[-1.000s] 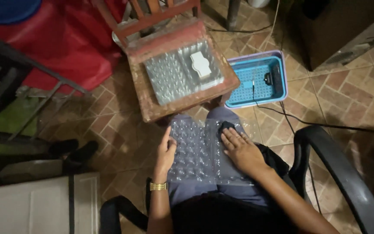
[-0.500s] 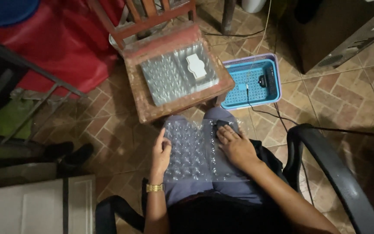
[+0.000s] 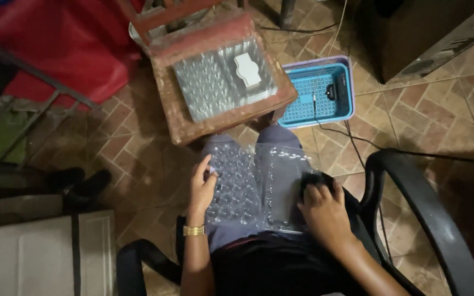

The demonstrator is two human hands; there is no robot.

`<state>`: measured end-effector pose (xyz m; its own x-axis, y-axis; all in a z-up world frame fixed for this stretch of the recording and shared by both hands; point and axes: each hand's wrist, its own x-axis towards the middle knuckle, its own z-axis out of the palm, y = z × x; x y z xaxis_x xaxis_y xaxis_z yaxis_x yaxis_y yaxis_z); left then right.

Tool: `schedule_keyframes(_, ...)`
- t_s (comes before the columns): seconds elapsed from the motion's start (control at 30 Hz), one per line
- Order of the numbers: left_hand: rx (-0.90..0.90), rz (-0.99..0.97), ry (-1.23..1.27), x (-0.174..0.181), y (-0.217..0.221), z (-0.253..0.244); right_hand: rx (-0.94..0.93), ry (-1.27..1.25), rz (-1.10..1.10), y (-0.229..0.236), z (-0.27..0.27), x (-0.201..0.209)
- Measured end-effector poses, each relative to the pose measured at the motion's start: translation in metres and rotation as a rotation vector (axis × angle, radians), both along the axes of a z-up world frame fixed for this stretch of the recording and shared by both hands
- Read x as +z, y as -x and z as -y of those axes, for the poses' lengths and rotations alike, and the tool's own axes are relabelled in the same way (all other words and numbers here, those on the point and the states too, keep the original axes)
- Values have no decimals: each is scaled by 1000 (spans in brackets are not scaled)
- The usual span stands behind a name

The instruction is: Cleaning plastic molds with a cloth and placing them into protective bubble wrap sleeves.

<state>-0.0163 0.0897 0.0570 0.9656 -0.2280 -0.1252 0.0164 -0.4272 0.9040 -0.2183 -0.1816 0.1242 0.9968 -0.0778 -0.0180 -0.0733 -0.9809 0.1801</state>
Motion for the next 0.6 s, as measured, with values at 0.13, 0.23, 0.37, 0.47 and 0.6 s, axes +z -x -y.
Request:
schedule_keyframes(0.13, 0, -86, 3, 18, 2, 2, 62, -127, -128, 24, -3, 4)
schedule_keyframes(0.23, 6, -105, 22, 18, 1, 3, 153, -310, -222, 30, 2, 13)
schedule_keyframes(0.37, 45, -99, 41, 11, 0, 3, 168, -704, -128, 18, 23, 28)
schedule_keyframes(0.47, 95, -61, 34, 0, -4, 3, 63, -965, -156, 4, 36, 30)
schedule_keyframes(0.6, 100, -59, 9, 3, -4, 1, 96, -875, -133, 10, 35, -4)
